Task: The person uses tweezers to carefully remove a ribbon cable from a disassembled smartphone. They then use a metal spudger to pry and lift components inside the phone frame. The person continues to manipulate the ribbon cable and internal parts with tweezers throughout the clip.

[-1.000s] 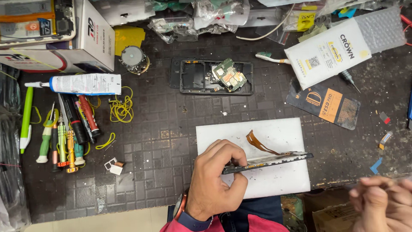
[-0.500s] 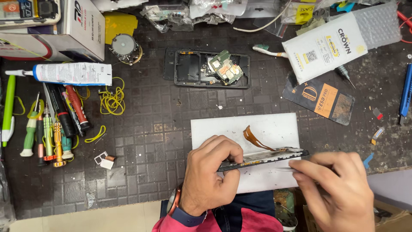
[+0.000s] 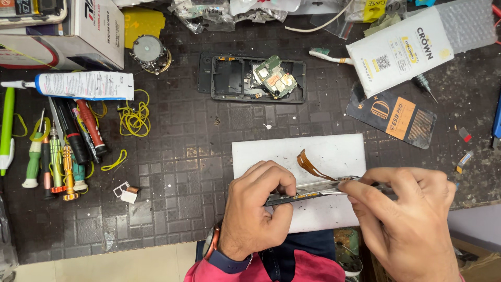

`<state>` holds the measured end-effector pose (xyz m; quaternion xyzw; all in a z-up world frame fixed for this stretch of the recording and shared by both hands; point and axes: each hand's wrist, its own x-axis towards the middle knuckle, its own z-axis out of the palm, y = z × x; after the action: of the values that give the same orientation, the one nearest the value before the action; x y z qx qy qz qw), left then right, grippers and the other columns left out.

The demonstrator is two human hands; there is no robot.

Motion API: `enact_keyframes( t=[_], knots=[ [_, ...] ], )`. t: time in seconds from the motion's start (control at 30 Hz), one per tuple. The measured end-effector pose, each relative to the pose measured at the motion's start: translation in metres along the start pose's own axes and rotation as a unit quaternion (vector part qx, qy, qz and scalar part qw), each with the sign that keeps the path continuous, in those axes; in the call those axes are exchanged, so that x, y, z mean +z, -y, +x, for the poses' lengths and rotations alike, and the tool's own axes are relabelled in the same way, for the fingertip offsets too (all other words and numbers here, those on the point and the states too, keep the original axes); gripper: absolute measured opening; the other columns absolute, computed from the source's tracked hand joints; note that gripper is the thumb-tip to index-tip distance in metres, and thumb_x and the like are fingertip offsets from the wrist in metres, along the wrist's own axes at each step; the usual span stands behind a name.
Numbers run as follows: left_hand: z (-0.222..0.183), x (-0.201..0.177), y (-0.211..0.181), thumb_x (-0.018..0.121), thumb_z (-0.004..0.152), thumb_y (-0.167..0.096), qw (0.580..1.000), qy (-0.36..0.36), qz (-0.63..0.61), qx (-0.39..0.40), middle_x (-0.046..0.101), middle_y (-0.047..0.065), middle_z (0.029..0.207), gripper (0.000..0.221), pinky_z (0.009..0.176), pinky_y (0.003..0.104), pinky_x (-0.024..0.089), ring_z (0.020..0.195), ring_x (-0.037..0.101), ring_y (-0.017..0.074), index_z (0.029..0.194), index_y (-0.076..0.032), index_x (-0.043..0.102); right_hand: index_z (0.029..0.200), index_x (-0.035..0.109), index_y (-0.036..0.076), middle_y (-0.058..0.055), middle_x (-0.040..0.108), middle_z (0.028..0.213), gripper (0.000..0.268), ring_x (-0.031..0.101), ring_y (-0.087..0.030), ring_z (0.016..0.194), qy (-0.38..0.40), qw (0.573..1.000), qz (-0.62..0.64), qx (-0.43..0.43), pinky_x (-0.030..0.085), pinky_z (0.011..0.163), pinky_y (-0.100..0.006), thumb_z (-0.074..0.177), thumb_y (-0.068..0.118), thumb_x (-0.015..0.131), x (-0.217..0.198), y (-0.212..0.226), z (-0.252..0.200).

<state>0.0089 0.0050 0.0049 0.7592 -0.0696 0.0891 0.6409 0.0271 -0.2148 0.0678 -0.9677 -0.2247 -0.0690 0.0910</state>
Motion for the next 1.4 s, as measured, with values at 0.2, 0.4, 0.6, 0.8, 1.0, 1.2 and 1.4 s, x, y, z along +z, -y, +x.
enact_keyframes(
  t=[0.2,0.4,0.6,0.8,1.0,1.2,1.4],
  knots=[
    [-0.0001,-0.0003,-0.0001,0.055,0.071,-0.001,1.000,0.000,-0.004,0.002,0.063,0.007,0.084,0.016,0.073,0.034,0.056,0.078,0.066,0.0255,0.086,-0.005,0.057,0.099,0.077,0.028,0.009,0.065,0.105,0.029,0.048,-0.025,0.104,0.011,1.000,0.003,-0.009,0.030,0.091,-0.045,0.073,0.014,0.079,-0.0030,0.0012,0.0023],
    [0.0000,-0.0011,0.0000,0.056,0.071,-0.001,1.000,-0.001,-0.001,0.006,0.063,0.007,0.085,0.017,0.074,0.034,0.055,0.080,0.066,0.0263,0.087,-0.005,0.057,0.099,0.077,0.027,0.006,0.066,0.109,0.027,0.049,-0.022,0.105,0.023,0.999,0.006,-0.022,0.030,0.096,-0.045,0.074,0.016,0.079,-0.0062,0.0009,0.0052],
    [-0.0001,-0.0012,0.0003,0.056,0.071,-0.001,1.000,0.004,-0.011,-0.001,0.063,0.007,0.085,0.016,0.075,0.034,0.056,0.080,0.066,0.0258,0.087,-0.005,0.057,0.100,0.078,0.026,0.006,0.066,0.110,0.027,0.047,-0.024,0.107,0.017,0.999,0.003,-0.032,0.028,0.094,-0.043,0.075,0.017,0.079,-0.0064,0.0024,0.0051],
    [-0.0004,-0.0016,0.0003,0.056,0.071,-0.002,1.000,0.005,-0.012,0.002,0.063,0.008,0.086,0.016,0.076,0.034,0.056,0.081,0.066,0.0260,0.087,-0.005,0.057,0.100,0.077,0.026,0.007,0.066,0.109,0.026,0.047,-0.024,0.106,0.026,0.999,0.004,-0.026,0.027,0.094,-0.044,0.075,0.018,0.080,-0.0069,0.0041,0.0050],
    [-0.0005,-0.0012,0.0007,0.055,0.071,-0.001,1.000,0.005,-0.007,0.004,0.063,0.008,0.086,0.016,0.076,0.035,0.056,0.081,0.066,0.0263,0.087,-0.005,0.057,0.099,0.078,0.027,0.010,0.066,0.106,0.026,0.047,-0.021,0.103,0.037,0.999,0.009,-0.009,0.027,0.093,-0.043,0.075,0.017,0.080,-0.0039,0.0040,0.0052],
    [-0.0010,-0.0008,0.0010,0.055,0.071,-0.001,1.000,0.004,-0.013,-0.001,0.063,0.008,0.086,0.016,0.076,0.034,0.056,0.080,0.065,0.0260,0.087,-0.004,0.057,0.099,0.077,0.027,0.009,0.066,0.106,0.027,0.047,-0.022,0.104,0.036,0.999,0.005,-0.005,0.027,0.092,-0.045,0.074,0.018,0.080,-0.0018,0.0054,0.0026],
    [-0.0010,-0.0005,0.0009,0.055,0.071,-0.001,1.000,0.003,-0.015,-0.003,0.063,0.008,0.086,0.017,0.076,0.034,0.056,0.080,0.066,0.0258,0.087,-0.004,0.057,0.099,0.077,0.027,0.009,0.066,0.107,0.028,0.048,-0.022,0.106,0.038,0.999,0.005,-0.020,0.027,0.092,-0.045,0.072,0.018,0.080,-0.0022,0.0022,0.0037]
  ],
)
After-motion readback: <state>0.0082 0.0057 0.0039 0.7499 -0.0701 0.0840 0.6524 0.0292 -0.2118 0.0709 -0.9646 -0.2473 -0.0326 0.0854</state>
